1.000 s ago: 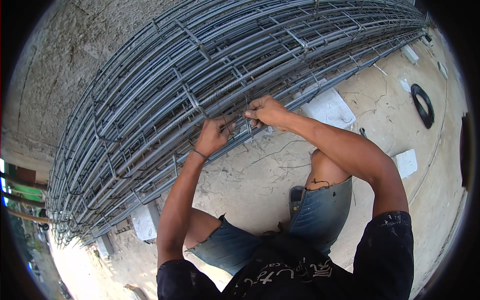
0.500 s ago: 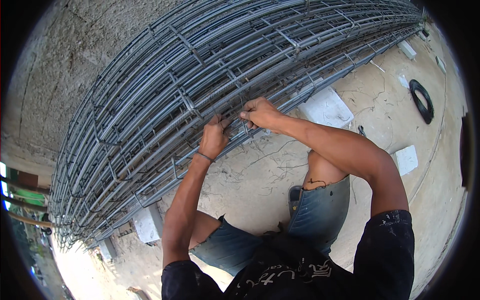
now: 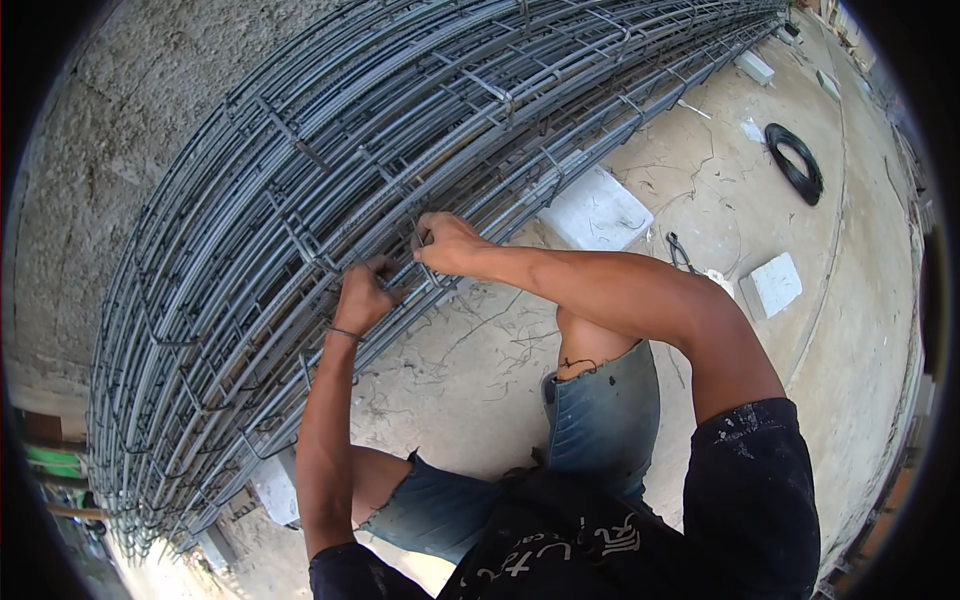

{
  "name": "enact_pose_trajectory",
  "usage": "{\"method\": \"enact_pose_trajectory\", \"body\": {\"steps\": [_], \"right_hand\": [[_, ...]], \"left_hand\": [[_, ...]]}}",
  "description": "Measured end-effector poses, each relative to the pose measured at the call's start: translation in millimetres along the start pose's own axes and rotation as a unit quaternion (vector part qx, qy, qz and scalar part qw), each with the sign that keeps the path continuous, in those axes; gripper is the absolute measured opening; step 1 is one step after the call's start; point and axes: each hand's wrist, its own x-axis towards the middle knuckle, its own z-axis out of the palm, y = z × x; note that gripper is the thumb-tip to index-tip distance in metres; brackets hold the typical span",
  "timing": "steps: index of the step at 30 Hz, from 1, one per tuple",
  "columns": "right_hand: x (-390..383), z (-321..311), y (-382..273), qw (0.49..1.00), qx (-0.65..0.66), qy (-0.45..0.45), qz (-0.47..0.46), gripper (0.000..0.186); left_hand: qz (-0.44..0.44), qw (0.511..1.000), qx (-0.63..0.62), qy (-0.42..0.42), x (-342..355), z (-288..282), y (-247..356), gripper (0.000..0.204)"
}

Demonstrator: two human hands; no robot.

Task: The person secures horizontal steel rebar rods to vertical cage supports by hand using thin metal wire and a pair of pliers. The person wraps the wire around the intersection and twists it tightly using the pliers to fix the structure in place.

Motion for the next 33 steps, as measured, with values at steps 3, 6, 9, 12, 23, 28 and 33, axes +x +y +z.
{"method": "enact_pose_trajectory", "body": {"steps": [3, 6, 9, 12, 23, 28, 33], "right_hand": [[-0.8, -2.4, 0.1, 1.0, -0.006, -0.004, -0.003, 0.018], [-1.3, -0.3, -2.9, 1.0, -0.022, -0.01, -0.013, 0.023], [3.1, 3.7, 1.7, 0.998, -0.054, 0.01, -0.043, 0.021], [2.6, 10.6, 4.9, 0.999, -0.009, 0.025, -0.036, 0.015], [13.7, -5.4, 4.5, 0.988, 0.125, -0.087, 0.031, 0.003], [9.4, -6.2, -3.2, 0.984, 0.129, -0.108, 0.055, 0.005], [5.1, -3.9, -0.4, 0.996, 0.066, -0.037, 0.038, 0.001]], "left_hand": [[0.142, 0.973, 0.177, 0.045, -5.3, 2.3, -1.1, 0.039], [0.223, 0.93, 0.278, 0.095, -23.6, 5.1, -9.4, 0.034], [0.303, 0.885, 0.316, 0.161, -32.3, 10.7, -20.4, 0.028], [0.282, 0.886, 0.318, 0.184, -38.4, 16.2, -27.1, 0.024], [-0.096, 0.955, 0.046, 0.275, -13.8, 18.4, -2.9, 0.014], [-0.045, 0.957, 0.107, 0.264, -16.9, 13.0, -12.3, 0.011], [0.12, 0.909, 0.167, 0.363, -24.7, 16.1, -11.6, 0.007]]}}
